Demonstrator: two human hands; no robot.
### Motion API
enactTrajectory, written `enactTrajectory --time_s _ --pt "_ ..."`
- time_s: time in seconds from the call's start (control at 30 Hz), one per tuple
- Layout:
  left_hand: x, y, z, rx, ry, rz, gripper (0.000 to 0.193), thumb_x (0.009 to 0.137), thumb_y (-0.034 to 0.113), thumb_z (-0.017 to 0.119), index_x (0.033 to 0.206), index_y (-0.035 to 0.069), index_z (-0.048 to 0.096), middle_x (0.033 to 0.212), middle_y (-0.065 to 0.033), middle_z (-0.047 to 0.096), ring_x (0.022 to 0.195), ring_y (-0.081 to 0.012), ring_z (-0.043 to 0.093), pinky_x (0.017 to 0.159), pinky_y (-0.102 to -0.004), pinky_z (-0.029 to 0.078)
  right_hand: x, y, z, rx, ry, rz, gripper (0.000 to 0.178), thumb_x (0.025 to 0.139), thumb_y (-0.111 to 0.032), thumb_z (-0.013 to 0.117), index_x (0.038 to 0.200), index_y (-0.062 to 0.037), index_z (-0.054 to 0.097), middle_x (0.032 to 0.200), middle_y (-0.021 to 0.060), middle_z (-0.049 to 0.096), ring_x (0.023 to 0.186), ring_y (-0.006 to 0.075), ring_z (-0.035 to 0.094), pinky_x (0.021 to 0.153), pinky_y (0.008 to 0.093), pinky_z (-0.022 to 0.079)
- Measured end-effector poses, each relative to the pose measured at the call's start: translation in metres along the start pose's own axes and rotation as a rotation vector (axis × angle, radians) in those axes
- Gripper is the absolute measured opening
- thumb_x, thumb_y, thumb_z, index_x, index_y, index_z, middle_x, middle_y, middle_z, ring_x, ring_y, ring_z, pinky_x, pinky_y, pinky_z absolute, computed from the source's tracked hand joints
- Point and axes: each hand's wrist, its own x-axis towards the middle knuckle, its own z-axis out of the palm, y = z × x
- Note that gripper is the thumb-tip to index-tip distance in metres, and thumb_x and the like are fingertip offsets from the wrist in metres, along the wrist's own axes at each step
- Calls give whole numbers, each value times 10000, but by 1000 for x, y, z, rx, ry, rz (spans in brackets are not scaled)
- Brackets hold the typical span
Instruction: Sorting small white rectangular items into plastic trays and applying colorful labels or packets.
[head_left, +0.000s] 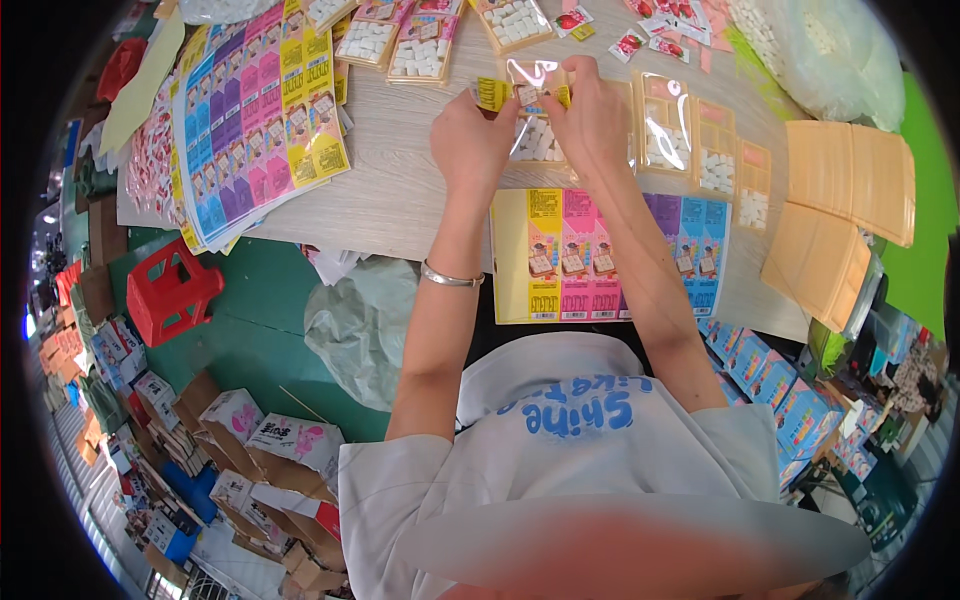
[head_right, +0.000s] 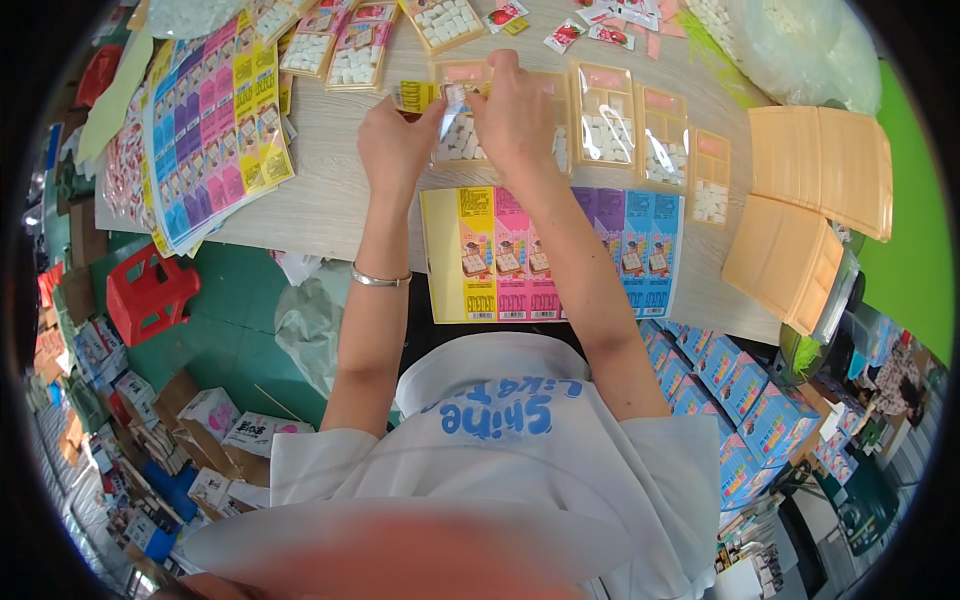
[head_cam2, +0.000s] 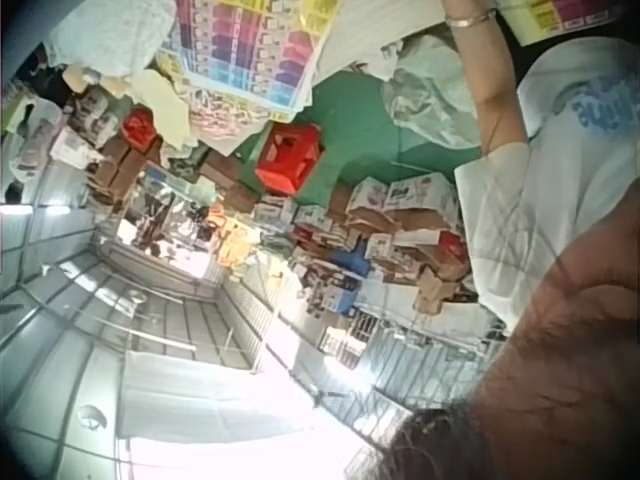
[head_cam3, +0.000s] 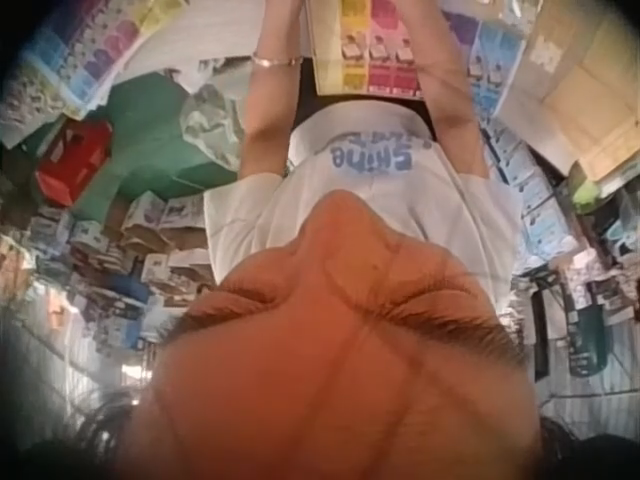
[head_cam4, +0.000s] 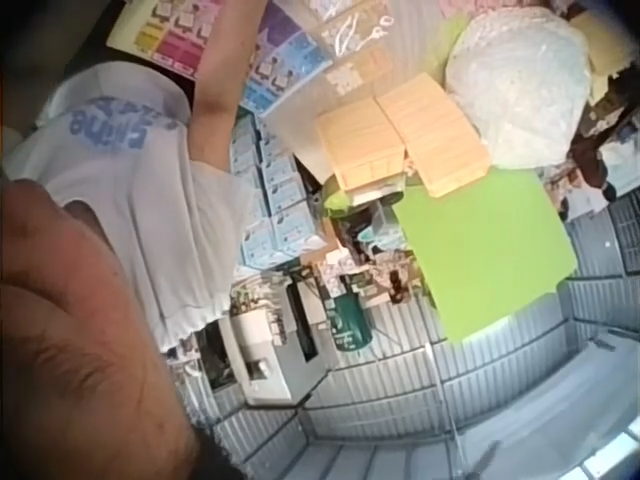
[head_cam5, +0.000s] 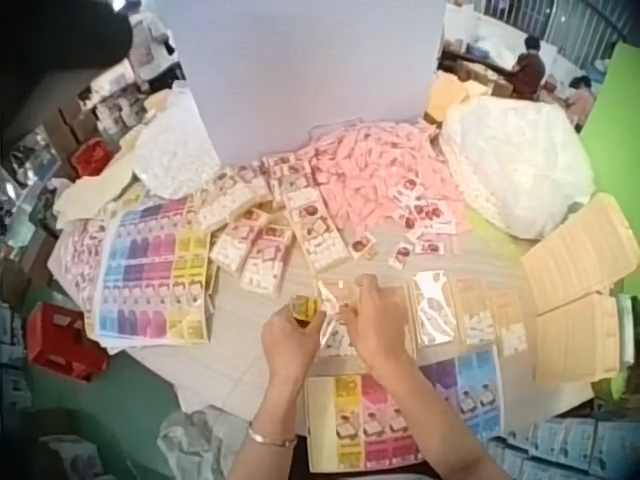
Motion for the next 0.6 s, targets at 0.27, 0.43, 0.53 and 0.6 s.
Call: enactTrajectory --time_s 0.27,0.43,0.53,0.6 --pt "-3 13 3 232 -12 -94 396 750 363 867 919 26 748 823 -132 762 777 -310 744 692 -402 562 -10 9 -16 -46 53 53 481 830 -186 800 1223 -78 546 930 172 708 872 385 694 764 486 534" --pt "-3 24 3 62 -94 -141 389 722 330 874 841 8 691 812 -192 734 818 -363 729 702 -453 563 -7 8 -29 -101 -9 48 476 838 -177 794 1232 -77 547 935 183 693 900 372 690 758 481 531" --pt "-9 24 20 -50 -106 -28 353 753 293 845 904 18 683 878 -187 728 848 -358 719 727 -458 561 -6 14 -28 -70 5 34 469 843 -154 786 1235 -75 540 942 193 691 901 387 684 745 488 528" --pt "-24 32 29 184 111 142 338 786 253 810 986 27 657 945 -177 701 883 -373 697 751 -470 552 -7 14 -31 -87 4 29 467 843 -145 785 1233 -73 538 949 198 690 903 396 680 744 491 527"
